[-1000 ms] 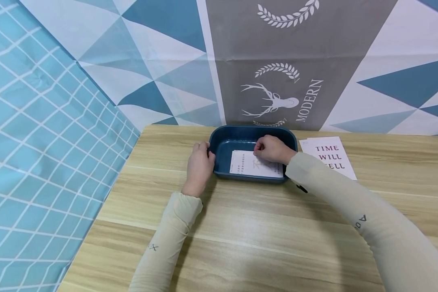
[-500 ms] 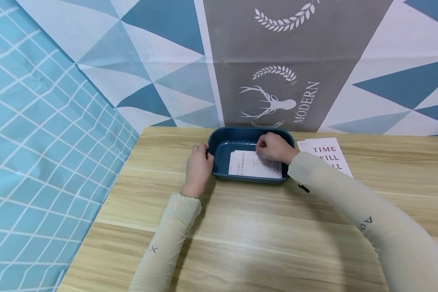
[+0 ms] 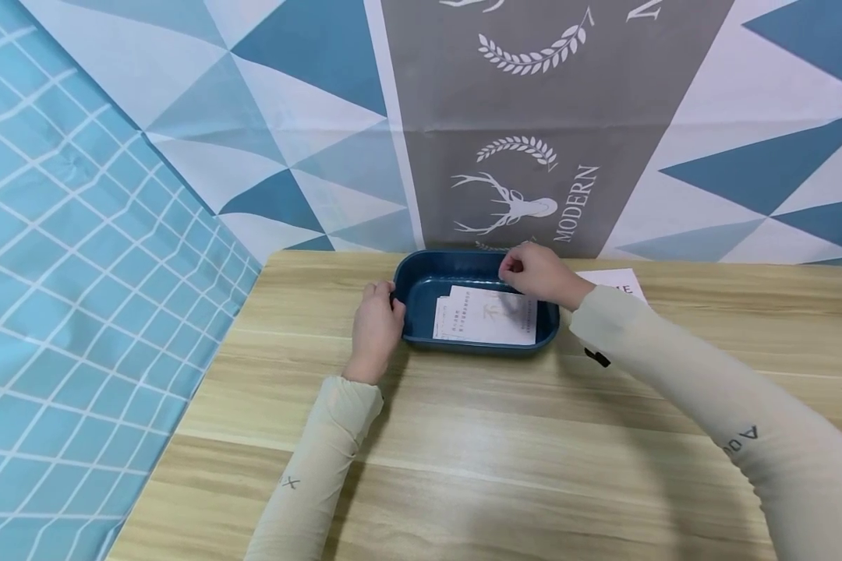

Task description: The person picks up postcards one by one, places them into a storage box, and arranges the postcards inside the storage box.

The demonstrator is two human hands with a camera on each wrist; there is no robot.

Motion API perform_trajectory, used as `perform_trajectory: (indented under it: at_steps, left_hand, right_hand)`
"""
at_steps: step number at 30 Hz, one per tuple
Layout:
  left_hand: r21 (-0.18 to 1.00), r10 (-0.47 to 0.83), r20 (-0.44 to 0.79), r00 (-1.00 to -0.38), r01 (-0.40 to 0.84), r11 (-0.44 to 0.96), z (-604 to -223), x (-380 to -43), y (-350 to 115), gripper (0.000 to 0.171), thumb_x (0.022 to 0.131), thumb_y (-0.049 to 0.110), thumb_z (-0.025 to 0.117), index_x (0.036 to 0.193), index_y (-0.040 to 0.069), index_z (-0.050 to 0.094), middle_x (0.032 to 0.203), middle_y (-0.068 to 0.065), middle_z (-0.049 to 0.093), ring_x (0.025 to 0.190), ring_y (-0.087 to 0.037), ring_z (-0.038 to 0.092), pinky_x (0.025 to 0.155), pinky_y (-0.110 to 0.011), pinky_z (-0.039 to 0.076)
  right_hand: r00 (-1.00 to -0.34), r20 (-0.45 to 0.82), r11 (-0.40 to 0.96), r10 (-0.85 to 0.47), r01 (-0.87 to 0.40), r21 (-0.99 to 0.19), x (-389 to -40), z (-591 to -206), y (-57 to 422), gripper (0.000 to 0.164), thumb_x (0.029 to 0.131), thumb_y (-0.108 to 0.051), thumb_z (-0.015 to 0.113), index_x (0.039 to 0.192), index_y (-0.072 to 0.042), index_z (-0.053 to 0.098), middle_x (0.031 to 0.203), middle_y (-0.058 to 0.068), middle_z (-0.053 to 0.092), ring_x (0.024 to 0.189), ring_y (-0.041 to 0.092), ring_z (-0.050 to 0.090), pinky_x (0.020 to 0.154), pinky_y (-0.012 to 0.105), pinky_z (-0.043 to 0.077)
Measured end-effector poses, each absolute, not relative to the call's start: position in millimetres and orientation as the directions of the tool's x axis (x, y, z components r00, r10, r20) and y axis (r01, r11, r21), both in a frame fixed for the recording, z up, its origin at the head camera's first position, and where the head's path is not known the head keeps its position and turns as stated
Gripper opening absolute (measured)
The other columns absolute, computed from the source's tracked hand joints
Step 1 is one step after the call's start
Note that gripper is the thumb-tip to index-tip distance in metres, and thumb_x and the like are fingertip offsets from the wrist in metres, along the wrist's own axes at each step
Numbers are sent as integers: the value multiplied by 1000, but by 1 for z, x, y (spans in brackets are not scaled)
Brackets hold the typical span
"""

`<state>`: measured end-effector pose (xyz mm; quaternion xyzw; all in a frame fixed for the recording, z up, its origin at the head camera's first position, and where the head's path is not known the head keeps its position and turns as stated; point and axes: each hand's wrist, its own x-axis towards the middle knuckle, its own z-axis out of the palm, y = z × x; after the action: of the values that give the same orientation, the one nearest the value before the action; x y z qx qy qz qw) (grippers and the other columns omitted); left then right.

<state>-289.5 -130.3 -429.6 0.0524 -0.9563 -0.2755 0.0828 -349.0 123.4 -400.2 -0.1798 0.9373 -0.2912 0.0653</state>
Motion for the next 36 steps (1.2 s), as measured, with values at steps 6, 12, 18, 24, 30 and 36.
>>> perform_trajectory:
  at_steps: [6, 12, 18, 24, 30, 36]
  left_hand:
    - [532, -142, 134, -981, -50, 845, -431, -289, -132, 29, 93, 11, 50, 120, 0, 54, 109, -15, 54, 87, -28, 57, 88, -38, 52]
    - [516, -139, 145, -980, -45, 855, -432, -289, -134, 29, 92, 10, 50, 119, 0, 55, 109, -16, 55, 89, -28, 57, 88, -39, 52]
    - [517, -140, 138, -981, -49, 855, -431, -289, -133, 30, 92, 11, 49, 120, 0, 55, 108, -16, 55, 88, -28, 58, 88, -39, 52]
    - [513, -137, 144, -980, -44, 858, -430, -288, -130, 30, 92, 11, 49, 120, 0, 55, 109, -16, 55, 88, -28, 58, 88, -39, 52]
    - [515, -135, 143, -980, -42, 856, -429, -288, -130, 30, 93, 11, 49, 120, 0, 54, 110, -16, 55, 89, -29, 58, 89, -40, 51]
    - [515, -135, 140, -981, -44, 856, -430, -289, -130, 30, 92, 11, 49, 120, -1, 54, 109, -16, 55, 88, -28, 58, 87, -40, 52]
  right_hand:
    - [-939, -10, 783, -344, -281, -555, -344, -393, 141, 18, 91, -15, 55, 95, -1, 65, 89, 13, 58, 84, 26, 50, 75, 37, 42]
    - [-960, -70, 792, -273, -182, -583, -337, -389, 163, 20, 93, -19, 53, 100, -3, 63, 90, 11, 55, 81, 25, 49, 66, 32, 41]
    - [-968, -76, 806, -239, -154, -572, -332, -391, 189, 24, 93, -18, 51, 103, 0, 63, 93, 14, 54, 83, 27, 48, 65, 32, 40]
    - [-975, -101, 805, -199, -104, -584, -327, -398, 215, 28, 94, -19, 50, 107, 3, 62, 96, 17, 55, 83, 27, 48, 65, 31, 41]
    - [-981, -120, 810, -156, -57, -584, -324, -403, 234, 31, 94, -20, 49, 108, 5, 60, 93, 18, 57, 79, 26, 49, 62, 31, 41]
    - [-983, -122, 811, -134, -38, -584, -320, -408, 247, 30, 93, -19, 50, 107, 7, 58, 86, 16, 56, 74, 23, 48, 59, 29, 40]
